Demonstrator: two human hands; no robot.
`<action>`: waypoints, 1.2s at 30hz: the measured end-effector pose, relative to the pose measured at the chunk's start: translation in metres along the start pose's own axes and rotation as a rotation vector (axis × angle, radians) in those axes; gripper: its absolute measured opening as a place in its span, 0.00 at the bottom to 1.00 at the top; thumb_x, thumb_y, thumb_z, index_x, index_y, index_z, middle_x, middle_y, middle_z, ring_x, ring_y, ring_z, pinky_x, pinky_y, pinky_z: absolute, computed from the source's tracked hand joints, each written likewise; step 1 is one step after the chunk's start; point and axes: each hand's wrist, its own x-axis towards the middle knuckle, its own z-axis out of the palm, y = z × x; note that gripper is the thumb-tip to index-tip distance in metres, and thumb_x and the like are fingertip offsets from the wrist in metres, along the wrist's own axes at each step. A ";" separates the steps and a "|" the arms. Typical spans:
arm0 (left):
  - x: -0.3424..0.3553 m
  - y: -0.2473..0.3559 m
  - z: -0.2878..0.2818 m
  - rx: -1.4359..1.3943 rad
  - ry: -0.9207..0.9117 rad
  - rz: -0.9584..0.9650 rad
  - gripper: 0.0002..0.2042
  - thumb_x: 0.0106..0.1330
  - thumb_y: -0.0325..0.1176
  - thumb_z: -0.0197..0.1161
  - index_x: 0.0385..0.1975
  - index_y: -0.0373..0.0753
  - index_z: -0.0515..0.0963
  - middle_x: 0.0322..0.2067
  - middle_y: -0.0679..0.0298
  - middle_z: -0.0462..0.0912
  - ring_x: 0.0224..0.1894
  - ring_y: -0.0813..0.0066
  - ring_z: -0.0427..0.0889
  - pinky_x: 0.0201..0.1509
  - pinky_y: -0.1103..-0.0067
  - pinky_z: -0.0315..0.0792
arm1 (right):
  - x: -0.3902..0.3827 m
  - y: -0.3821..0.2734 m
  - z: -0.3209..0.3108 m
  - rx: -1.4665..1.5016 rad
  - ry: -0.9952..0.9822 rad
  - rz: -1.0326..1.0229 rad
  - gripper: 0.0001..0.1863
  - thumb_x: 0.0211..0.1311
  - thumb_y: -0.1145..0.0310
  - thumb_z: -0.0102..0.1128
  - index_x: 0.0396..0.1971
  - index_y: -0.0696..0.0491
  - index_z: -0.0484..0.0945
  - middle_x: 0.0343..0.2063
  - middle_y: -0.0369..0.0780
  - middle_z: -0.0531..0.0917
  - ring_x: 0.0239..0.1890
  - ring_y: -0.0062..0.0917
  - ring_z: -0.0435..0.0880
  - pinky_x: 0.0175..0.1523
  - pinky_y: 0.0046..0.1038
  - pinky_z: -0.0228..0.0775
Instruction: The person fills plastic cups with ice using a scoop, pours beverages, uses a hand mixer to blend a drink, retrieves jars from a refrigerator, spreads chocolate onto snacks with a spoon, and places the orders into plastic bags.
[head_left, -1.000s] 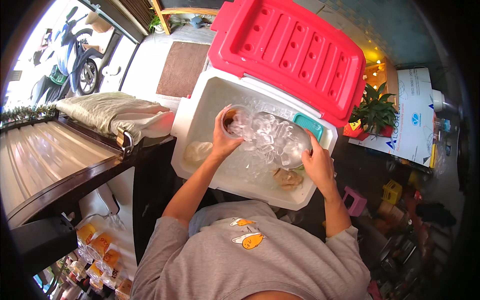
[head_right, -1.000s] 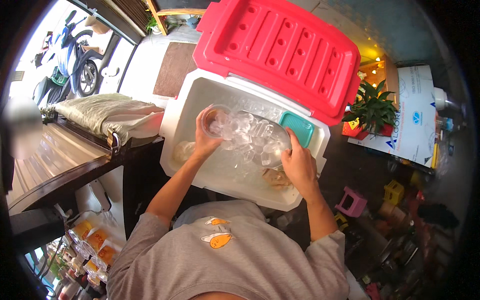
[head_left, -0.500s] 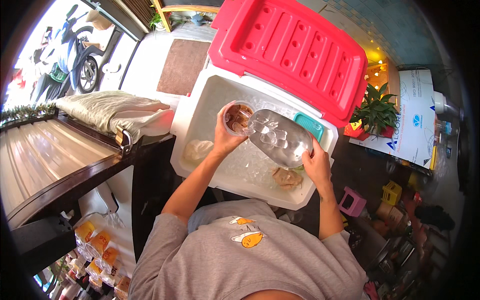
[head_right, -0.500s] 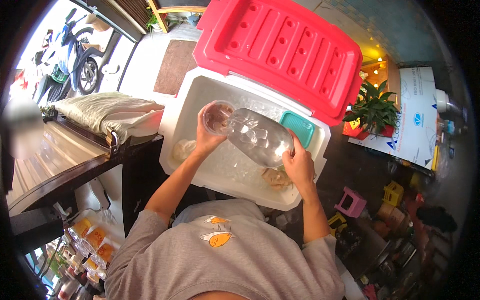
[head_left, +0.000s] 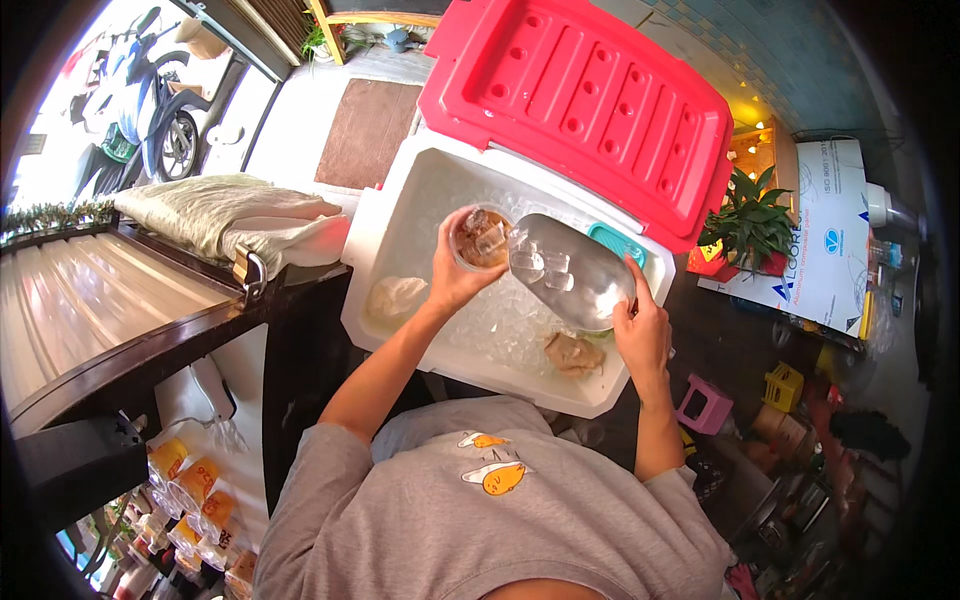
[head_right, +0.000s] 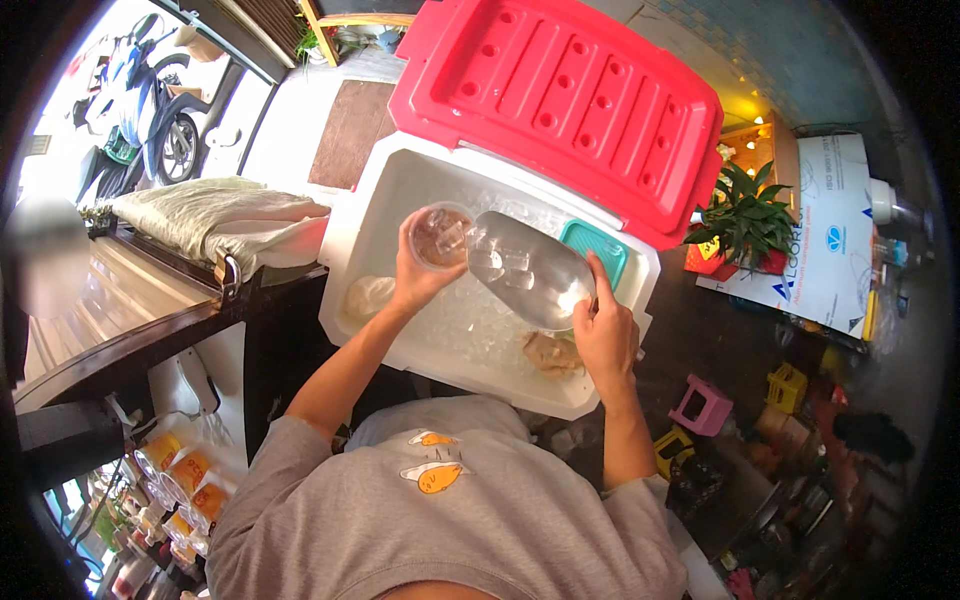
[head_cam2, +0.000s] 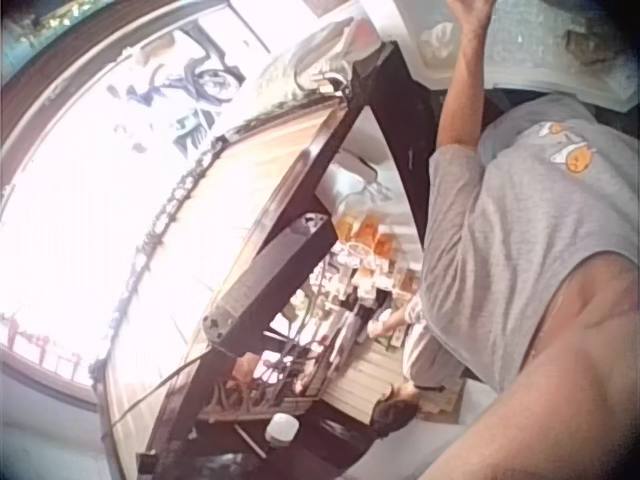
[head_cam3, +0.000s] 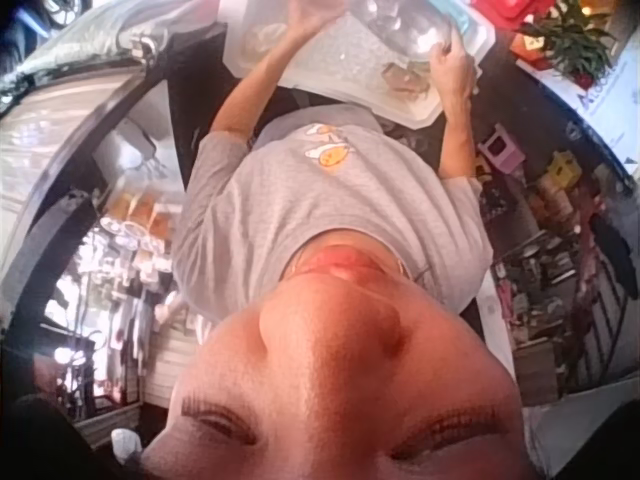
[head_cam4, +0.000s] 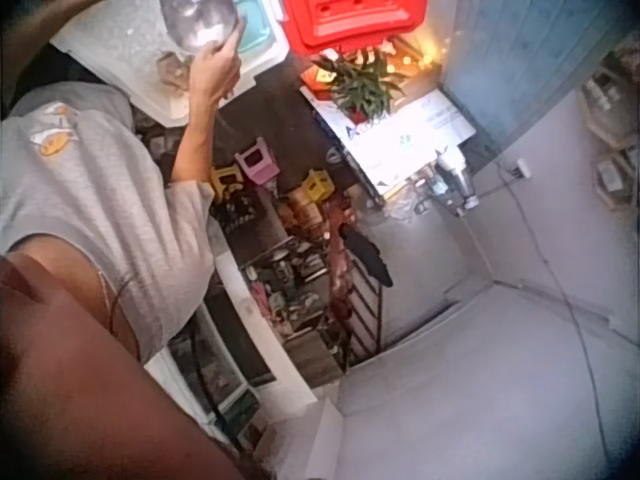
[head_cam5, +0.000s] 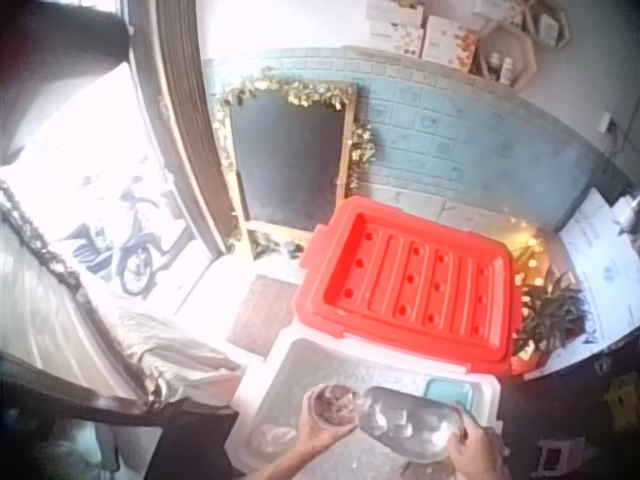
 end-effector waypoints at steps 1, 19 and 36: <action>0.001 -0.003 -0.001 0.026 0.008 0.010 0.42 0.37 0.27 0.74 0.55 0.36 0.55 0.51 0.58 0.66 0.54 0.69 0.68 0.58 0.75 0.64 | -0.001 0.000 0.001 -0.008 0.041 -0.010 0.29 0.51 0.72 0.47 0.57 0.41 0.63 0.13 0.46 0.74 0.19 0.42 0.76 0.25 0.41 0.64; -0.003 0.025 0.001 0.039 -0.045 0.044 0.45 0.36 0.32 0.76 0.55 0.35 0.54 0.52 0.55 0.65 0.55 0.68 0.67 0.60 0.74 0.62 | -0.015 0.021 -0.001 0.170 0.097 -0.026 0.29 0.50 0.75 0.46 0.57 0.45 0.65 0.10 0.40 0.67 0.12 0.23 0.67 0.23 0.30 0.63; -0.013 0.047 -0.007 -0.052 0.076 0.158 0.44 0.38 0.32 0.76 0.56 0.35 0.54 0.52 0.57 0.64 0.56 0.67 0.66 0.59 0.74 0.62 | -0.039 -0.014 -0.010 0.012 0.294 -0.099 0.29 0.51 0.75 0.47 0.57 0.44 0.64 0.09 0.42 0.67 0.12 0.26 0.68 0.23 0.31 0.62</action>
